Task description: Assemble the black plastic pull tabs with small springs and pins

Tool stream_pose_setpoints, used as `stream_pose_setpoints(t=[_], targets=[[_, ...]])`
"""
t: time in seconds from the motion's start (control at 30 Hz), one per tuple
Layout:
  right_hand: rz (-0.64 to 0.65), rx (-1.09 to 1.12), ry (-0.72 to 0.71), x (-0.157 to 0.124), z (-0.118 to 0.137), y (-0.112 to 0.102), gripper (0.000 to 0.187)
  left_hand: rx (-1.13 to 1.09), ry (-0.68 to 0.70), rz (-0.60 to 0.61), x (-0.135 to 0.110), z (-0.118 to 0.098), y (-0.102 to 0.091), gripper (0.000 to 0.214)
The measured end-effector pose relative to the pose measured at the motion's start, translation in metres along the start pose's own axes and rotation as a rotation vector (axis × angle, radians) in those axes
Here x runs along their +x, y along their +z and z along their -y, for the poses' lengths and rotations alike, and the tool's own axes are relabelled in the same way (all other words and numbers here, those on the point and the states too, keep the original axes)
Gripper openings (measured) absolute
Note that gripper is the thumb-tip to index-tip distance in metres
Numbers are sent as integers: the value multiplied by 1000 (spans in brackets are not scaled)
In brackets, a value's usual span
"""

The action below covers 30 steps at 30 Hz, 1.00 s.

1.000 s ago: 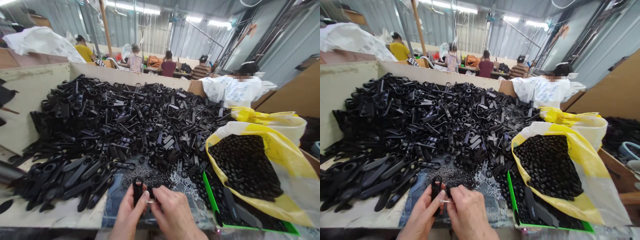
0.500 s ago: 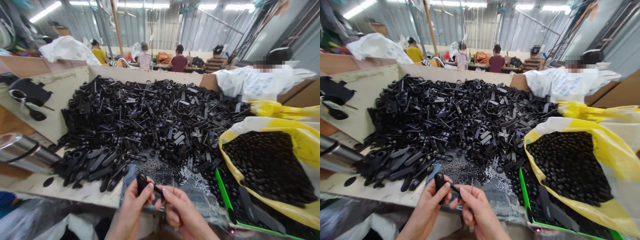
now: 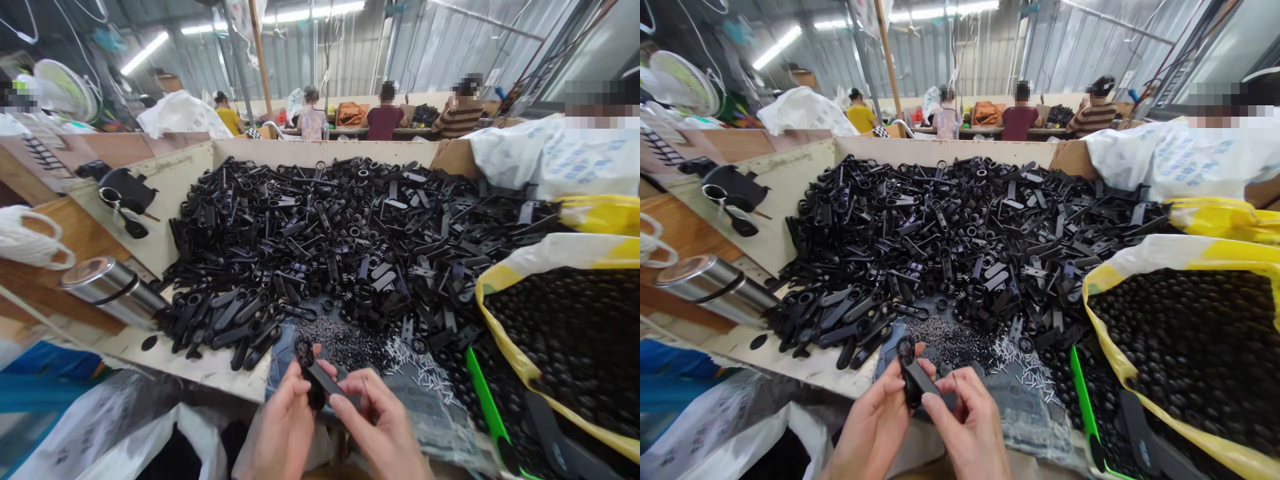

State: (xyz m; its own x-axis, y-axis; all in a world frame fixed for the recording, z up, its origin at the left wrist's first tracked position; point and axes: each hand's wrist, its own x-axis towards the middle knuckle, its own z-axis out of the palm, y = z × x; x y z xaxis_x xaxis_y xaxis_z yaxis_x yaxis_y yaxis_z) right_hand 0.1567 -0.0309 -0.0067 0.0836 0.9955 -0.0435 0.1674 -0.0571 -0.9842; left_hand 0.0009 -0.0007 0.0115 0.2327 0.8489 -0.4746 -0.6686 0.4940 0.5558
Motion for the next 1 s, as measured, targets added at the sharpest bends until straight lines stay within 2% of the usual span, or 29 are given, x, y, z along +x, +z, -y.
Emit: stream_pose_setpoints(t=[0.07,0.2,0.37,0.53,0.67,0.73,0.8,0.83,0.9,0.93,1.0], targets=[[-22,-136,-106,1,-1,1,34,5,19,19,1,4,-2,40],[-78,-282,-200,1,-4,5,30,46,64,-1,5,13,-5,41],[-149,-394,-261,1,-1,11,31,57,72,-14,6,22,0,44],[-155,-544,-310,1,0,15,29,147,71,-36,3,24,9,48],[-119,-597,-337,0,-2,13,24,246,93,-87,4,23,5,51],[-74,-545,-306,-1,-1,7,29,303,93,-85,4,21,0,51],[-37,-426,-199,1,4,-1,41,368,81,-30,4,18,-6,52],[-30,-348,-121,3,7,-5,44,412,70,17,4,17,-9,52],[-20,-171,36,9,16,-12,36,529,39,128,1,13,-14,51],[20,-75,97,13,20,-15,32,600,15,182,0,12,-15,50],[156,87,162,20,27,-17,37,726,-34,278,-3,8,-16,47]])
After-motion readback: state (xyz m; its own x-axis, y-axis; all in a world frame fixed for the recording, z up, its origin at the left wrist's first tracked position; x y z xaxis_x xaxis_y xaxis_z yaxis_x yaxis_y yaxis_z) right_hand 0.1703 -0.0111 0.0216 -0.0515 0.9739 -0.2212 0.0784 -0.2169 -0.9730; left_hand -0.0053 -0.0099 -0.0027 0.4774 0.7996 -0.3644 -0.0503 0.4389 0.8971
